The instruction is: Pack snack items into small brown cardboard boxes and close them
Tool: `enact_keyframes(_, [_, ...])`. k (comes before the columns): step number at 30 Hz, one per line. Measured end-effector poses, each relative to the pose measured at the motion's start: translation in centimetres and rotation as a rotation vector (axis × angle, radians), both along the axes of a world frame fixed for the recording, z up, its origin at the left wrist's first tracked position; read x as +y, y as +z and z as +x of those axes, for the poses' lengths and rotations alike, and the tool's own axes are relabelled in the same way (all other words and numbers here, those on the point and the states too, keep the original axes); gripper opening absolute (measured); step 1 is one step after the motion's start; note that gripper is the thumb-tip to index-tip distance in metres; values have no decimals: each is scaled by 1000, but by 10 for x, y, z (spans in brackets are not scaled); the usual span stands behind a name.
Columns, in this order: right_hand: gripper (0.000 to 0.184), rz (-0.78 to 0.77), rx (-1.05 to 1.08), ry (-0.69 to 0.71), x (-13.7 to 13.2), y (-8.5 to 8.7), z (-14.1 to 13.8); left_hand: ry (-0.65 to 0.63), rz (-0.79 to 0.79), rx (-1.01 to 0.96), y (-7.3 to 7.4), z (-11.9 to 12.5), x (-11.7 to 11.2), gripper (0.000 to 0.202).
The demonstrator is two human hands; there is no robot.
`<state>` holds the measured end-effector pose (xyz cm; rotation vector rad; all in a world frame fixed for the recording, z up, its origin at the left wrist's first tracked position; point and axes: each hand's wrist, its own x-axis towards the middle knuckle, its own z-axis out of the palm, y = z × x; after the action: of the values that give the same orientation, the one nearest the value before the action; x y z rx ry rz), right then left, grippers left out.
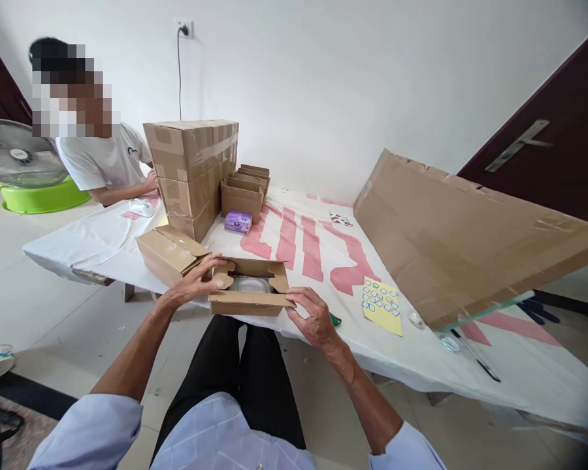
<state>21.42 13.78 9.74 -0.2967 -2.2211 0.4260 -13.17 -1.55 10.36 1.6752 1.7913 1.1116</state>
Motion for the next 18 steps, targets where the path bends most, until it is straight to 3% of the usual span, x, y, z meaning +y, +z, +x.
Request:
enact_keyframes(3, [15, 77, -98, 24, 1, 9, 4, -26, -36, 18, 12, 2, 0, 91])
enact_keyframes(7, [12, 47, -242, 89, 7, 30, -7, -26, -53, 133, 24, 7, 10, 94])
enact_keyframes(9, [18, 87, -325, 138, 8, 40, -22, -6, -85, 196, 26, 13, 17, 88])
enact_keyframes(13, [26, 279, -559, 196, 6, 56, -54, 150, -179, 340, 29, 33, 27, 69])
enact_keyframes(18, [27, 479, -719, 0, 8, 75, -53, 254, -205, 395, 27, 45, 29, 56])
